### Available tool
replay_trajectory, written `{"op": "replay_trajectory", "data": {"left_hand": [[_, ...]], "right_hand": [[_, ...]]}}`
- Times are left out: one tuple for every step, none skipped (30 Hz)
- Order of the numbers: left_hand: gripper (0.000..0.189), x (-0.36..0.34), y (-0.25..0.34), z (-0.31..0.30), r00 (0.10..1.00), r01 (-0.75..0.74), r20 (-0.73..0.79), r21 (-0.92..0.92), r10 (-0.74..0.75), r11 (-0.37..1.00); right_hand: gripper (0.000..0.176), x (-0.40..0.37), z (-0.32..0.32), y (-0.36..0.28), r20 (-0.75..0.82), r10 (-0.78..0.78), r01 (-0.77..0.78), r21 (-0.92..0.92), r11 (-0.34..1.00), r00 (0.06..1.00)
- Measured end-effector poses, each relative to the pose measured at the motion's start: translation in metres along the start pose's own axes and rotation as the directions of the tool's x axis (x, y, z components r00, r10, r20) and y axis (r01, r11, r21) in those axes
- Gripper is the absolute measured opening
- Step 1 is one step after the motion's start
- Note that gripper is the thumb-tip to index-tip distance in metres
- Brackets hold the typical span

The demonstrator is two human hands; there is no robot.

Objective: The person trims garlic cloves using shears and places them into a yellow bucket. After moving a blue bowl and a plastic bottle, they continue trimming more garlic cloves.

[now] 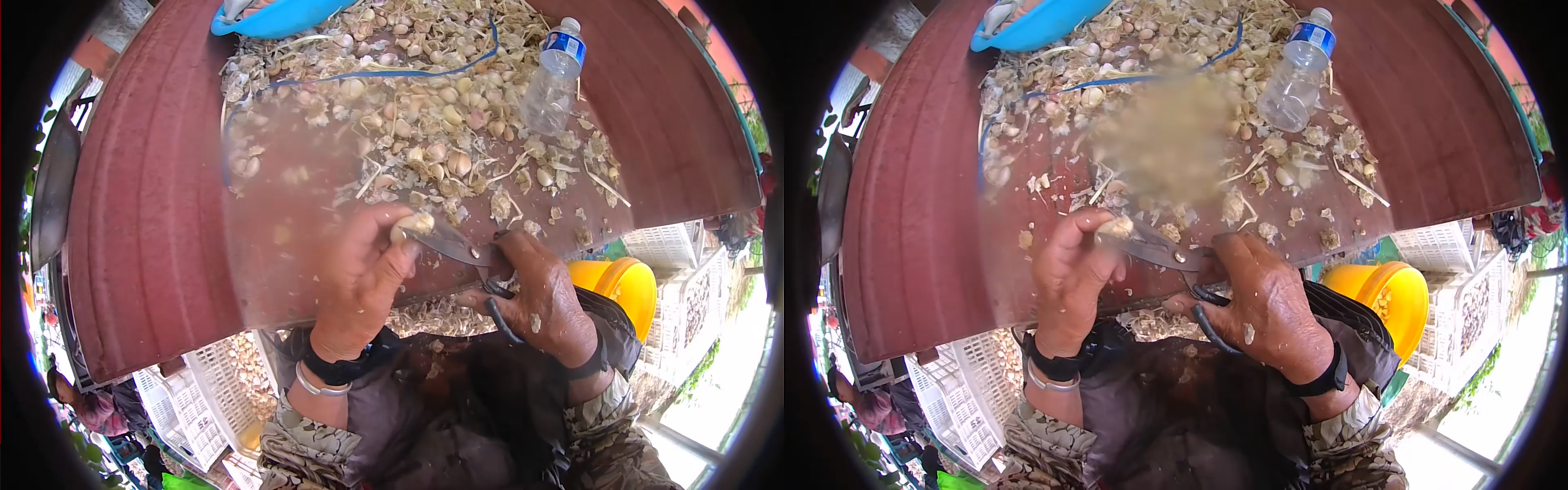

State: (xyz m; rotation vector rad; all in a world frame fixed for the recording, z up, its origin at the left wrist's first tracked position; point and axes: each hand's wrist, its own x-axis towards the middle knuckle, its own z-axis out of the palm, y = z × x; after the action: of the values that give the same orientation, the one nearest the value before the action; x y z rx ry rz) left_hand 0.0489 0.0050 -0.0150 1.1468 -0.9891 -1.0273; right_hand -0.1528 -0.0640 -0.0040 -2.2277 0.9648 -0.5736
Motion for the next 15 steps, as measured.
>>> {"op": "replay_trajectory", "data": {"left_hand": [[0.027, -0.001, 0.0, 0.0, 1.0, 0.01, 0.021, -0.008, -0.01, 1.0], [0.028, -0.002, -0.001, 0.001, 0.999, 0.02, 0.042, -0.016, -0.02, 1.0], [0.028, -0.001, -0.001, 0.002, 0.999, 0.026, 0.039, 0.014, -0.026, 1.0], [0.027, -0.001, 0.0, 0.002, 0.999, 0.031, 0.036, 0.043, -0.033, 0.999], [0.027, -0.001, 0.001, 0.002, 0.999, 0.038, 0.034, 0.073, -0.041, 0.997], [0.027, -0.001, 0.001, 0.0, 0.998, 0.05, 0.03, 0.132, -0.055, 0.99], [0.027, -0.001, 0.002, -0.001, 0.997, 0.062, 0.025, 0.19, -0.068, 0.98], [0.026, -0.001, 0.002, -0.002, 0.996, 0.075, 0.019, 0.247, -0.082, 0.966], [0.027, 0.0, 0.003, -0.001, 0.995, 0.076, 0.048, 0.231, -0.089, 0.97], [0.027, 0.001, 0.005, 0.0, 0.993, 0.076, 0.076, 0.217, -0.094, 0.973], [0.027, 0.002, 0.006, 0.0, 0.99, 0.075, 0.106, 0.204, -0.099, 0.976], [0.028, 0.002, 0.004, 0.002, 0.985, 0.117, 0.114, 0.104, -0.129, 0.988], [0.029, 0.003, 0.002, 0.003, 0.98, 0.158, 0.123, 0.002, -0.157, 0.987], [0.031, 0.003, -0.001, 0.004, 0.974, 0.195, 0.132, -0.098, -0.182, 0.976], [0.035, 0.006, -0.003, 0.001, 0.971, 0.199, 0.159, -0.132, -0.178, 0.971]], "right_hand": [[0.06, 0.0, 0.0, -0.001, -0.006, -0.003, 0.003, -0.012, 1.0, 1.0], [0.059, 0.0, -0.001, -0.002, -0.011, -0.006, 0.006, -0.024, 1.0, 1.0], [0.058, 0.0, -0.001, -0.001, -0.015, -0.01, 0.009, -0.037, 0.999, 1.0], [0.057, -0.001, -0.001, 0.0, -0.024, -0.012, 0.011, -0.04, 0.999, 1.0], [0.057, -0.002, 0.0, 0.001, -0.033, -0.013, 0.012, -0.043, 0.999, 0.999], [0.056, -0.004, 0.001, 0.002, -0.042, -0.014, 0.012, -0.046, 0.999, 0.999], [0.056, -0.005, 0.002, 0.003, -0.041, -0.027, 0.024, -0.061, 0.998, 0.999], [0.055, -0.007, 0.002, 0.003, -0.038, -0.039, 0.036, -0.077, 0.996, 0.999], [0.054, -0.009, 0.001, 0.004, -0.035, -0.051, 0.047, -0.095, 0.994, 0.998], [0.049, -0.008, -0.002, 0.005, 0.014, -0.021, 0.021, -0.018, 1.0, 1.0], [0.045, -0.007, -0.006, 0.008, 0.064, 0.006, -0.01, 0.058, 0.998, 0.998], [0.04, -0.007, -0.009, 0.009, 0.113, 0.032, -0.047, 0.131, 0.99, 0.993], [0.037, -0.007, -0.013, 0.006, 0.149, 0.182, -0.226, 0.372, 0.9, 0.972], [0.034, -0.006, -0.019, 0.001, 0.22, 0.307, -0.378, 0.579, 0.723, 0.926], [0.031, -0.004, -0.022, -0.001, 0.319, 0.395, -0.489, 0.731, 0.476, 0.862]]}}
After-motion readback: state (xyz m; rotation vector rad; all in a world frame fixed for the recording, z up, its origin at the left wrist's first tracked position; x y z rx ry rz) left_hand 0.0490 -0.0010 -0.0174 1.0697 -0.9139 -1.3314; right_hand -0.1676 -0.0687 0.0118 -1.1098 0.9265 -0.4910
